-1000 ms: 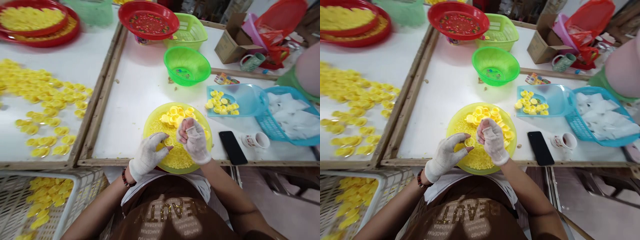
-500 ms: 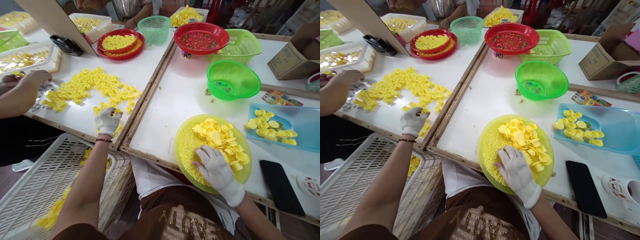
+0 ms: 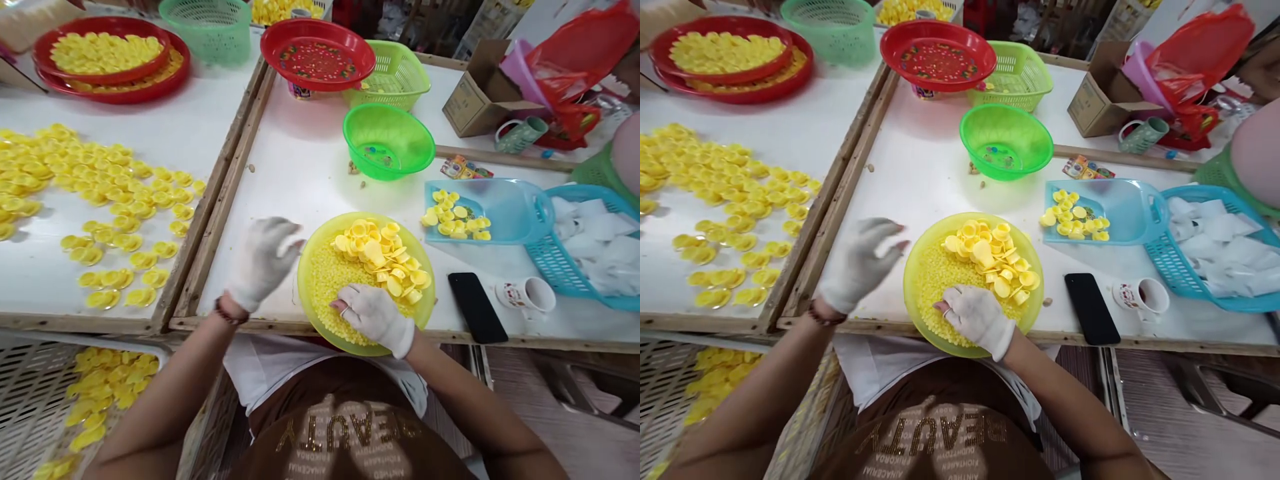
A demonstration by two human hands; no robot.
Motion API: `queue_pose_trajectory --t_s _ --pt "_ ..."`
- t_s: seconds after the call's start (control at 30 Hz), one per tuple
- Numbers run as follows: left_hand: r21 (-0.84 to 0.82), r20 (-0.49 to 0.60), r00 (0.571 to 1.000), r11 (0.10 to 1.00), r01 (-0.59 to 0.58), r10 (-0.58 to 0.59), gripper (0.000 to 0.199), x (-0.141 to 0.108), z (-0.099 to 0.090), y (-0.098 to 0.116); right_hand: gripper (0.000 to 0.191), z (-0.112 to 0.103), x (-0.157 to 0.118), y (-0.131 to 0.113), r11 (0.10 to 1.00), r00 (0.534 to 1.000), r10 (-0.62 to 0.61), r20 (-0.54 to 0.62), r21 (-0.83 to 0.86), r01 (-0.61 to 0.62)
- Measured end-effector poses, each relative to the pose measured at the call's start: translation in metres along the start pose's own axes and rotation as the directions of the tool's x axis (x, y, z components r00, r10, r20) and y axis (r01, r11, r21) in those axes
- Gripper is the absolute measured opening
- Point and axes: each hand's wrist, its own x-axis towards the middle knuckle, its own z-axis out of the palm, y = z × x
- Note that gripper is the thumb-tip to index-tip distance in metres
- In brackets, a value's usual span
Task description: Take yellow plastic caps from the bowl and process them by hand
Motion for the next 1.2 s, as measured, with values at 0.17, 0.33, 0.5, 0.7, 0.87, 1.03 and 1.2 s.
queue_pose_trajectory --t_s 0.17,0.33,0.5,0.7,0.87,1.03,1.2 --pt "0.034 0.176 0.974 0.987 -0.154 0.146 0.033 0.025 0.059 0.06 0.031 0.003 -0.005 0.003 0.997 0.997 -0.053 -0.049 0.052 0.055" --pt "0.084 0.236 0.95 0.97 -0.229 0.204 0.017 0.012 0.048 0.065 0.025 0.008 -0.007 0.013 0.954 0.989 -0.009 -0.146 0.294 0.052" --pt "0.158 0.285 0.899 0.909 -0.385 0.332 0.007 -0.036 0.019 0.048 0.031 -0.004 -0.002 0.015 0.598 0.932 0.282 -0.228 0.802 0.015" --pt "0.05 0.047 0.975 0.975 -0.218 0.215 0.025 -0.063 0.026 0.036 0.039 -0.029 0.036 -0.006 -0.153 0.869 0.483 -0.104 0.967 0.202" --pt "0.073 -0.029 0.992 0.99 -0.117 0.12 0.038 -0.07 0.033 0.03 0.039 -0.03 0.07 -0.02 -0.228 0.858 0.484 -0.171 0.922 0.313" --pt "0.068 -0.026 0.996 0.994 -0.085 0.087 0.035 -0.075 0.033 0.028 0.035 -0.019 0.081 -0.023 -0.175 0.85 0.482 -0.212 0.927 0.331" --pt "0.11 -0.018 0.995 0.99 -0.091 0.093 0.035 -0.071 0.035 0.031 0.037 -0.026 0.068 -0.015 -0.192 0.862 0.48 -0.164 0.939 0.285"
